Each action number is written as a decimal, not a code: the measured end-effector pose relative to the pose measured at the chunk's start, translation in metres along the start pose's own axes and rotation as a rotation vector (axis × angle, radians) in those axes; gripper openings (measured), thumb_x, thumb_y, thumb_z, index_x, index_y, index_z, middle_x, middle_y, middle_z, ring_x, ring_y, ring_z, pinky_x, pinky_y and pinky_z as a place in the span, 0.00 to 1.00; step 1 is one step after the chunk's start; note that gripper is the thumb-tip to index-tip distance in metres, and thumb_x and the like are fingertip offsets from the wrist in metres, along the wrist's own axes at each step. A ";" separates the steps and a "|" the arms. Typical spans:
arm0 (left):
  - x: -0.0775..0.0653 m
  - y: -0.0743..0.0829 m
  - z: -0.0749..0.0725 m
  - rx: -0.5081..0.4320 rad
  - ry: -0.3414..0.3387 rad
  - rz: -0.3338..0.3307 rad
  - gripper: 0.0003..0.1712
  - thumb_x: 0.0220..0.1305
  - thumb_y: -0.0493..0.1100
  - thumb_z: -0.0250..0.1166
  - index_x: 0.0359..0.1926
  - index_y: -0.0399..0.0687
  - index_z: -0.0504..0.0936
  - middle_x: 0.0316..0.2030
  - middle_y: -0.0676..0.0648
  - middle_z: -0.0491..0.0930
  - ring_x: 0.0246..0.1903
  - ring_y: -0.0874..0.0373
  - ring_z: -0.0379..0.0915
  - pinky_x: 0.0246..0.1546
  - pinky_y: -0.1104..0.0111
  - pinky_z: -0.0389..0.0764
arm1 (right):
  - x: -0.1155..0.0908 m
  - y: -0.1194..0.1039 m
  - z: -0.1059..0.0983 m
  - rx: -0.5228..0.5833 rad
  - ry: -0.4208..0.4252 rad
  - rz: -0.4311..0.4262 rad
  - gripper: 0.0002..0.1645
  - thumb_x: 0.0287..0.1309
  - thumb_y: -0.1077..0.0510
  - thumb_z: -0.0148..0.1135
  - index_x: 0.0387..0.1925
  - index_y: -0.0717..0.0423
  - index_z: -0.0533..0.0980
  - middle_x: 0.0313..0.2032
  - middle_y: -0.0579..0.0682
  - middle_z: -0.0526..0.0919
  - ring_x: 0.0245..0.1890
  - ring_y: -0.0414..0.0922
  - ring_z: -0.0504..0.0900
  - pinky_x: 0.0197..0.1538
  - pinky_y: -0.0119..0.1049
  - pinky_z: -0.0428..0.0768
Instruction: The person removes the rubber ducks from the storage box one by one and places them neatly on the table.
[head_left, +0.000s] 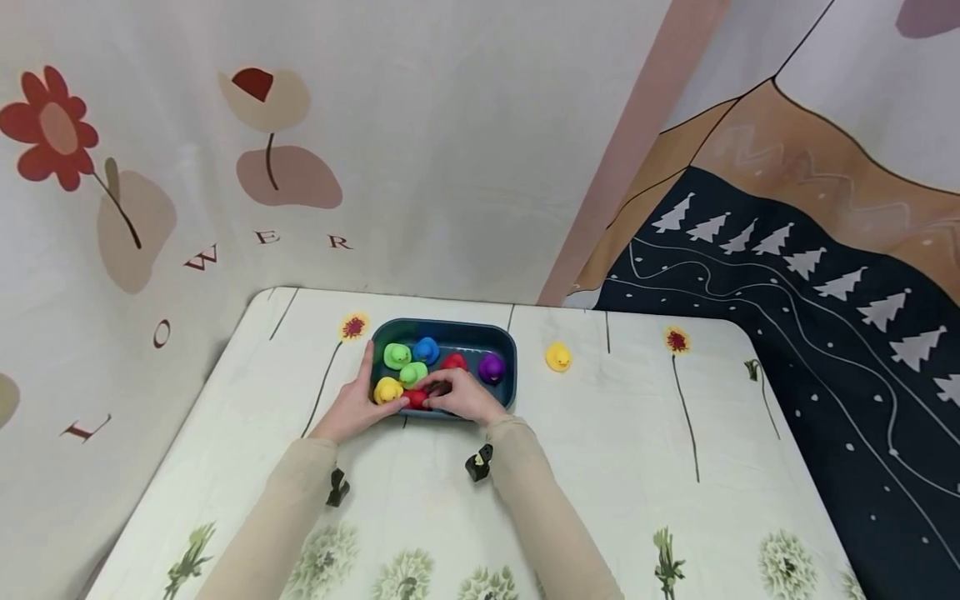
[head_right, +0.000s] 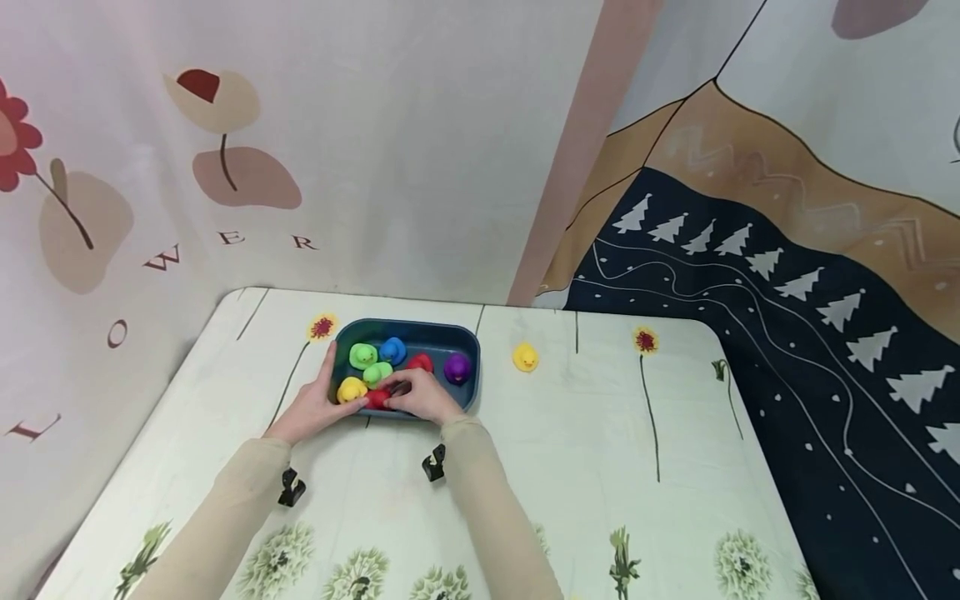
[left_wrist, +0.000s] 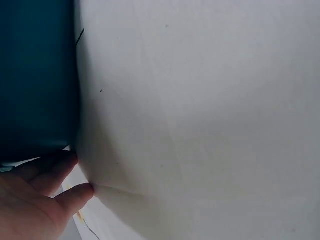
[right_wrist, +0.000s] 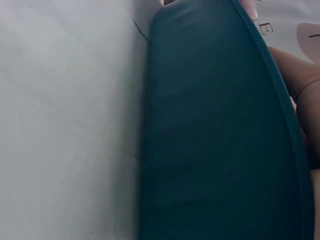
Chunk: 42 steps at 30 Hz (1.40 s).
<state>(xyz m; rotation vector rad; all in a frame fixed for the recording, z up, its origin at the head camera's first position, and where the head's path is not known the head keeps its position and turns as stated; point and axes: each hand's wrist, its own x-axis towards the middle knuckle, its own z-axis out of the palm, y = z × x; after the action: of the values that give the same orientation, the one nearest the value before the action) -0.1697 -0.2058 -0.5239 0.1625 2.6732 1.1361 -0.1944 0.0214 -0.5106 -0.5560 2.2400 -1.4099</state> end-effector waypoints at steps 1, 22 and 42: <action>0.000 0.000 0.000 0.003 0.001 0.003 0.68 0.57 0.65 0.67 0.75 0.53 0.23 0.65 0.22 0.57 0.59 0.28 0.62 0.58 0.39 0.63 | 0.001 0.001 0.000 0.008 -0.004 0.011 0.15 0.58 0.66 0.65 0.48 0.57 0.82 0.37 0.46 0.83 0.36 0.39 0.80 0.43 0.29 0.78; -0.004 -0.002 -0.002 0.000 0.010 0.017 0.69 0.56 0.65 0.67 0.75 0.53 0.23 0.65 0.22 0.57 0.60 0.28 0.62 0.58 0.39 0.63 | 0.008 0.002 0.003 0.090 -0.077 0.007 0.19 0.54 0.74 0.63 0.48 0.62 0.82 0.40 0.50 0.84 0.30 0.39 0.79 0.39 0.29 0.79; 0.000 0.004 -0.003 0.016 -0.014 -0.011 0.67 0.59 0.61 0.67 0.75 0.54 0.22 0.65 0.23 0.57 0.59 0.29 0.63 0.58 0.39 0.63 | -0.015 -0.008 -0.023 0.110 0.103 0.007 0.17 0.56 0.63 0.68 0.49 0.57 0.81 0.42 0.52 0.80 0.39 0.47 0.78 0.42 0.32 0.77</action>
<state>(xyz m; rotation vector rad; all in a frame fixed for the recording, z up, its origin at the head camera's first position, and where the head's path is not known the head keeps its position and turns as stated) -0.1702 -0.2054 -0.5193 0.1574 2.6683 1.1057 -0.1938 0.0440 -0.4923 -0.4480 2.2241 -1.5804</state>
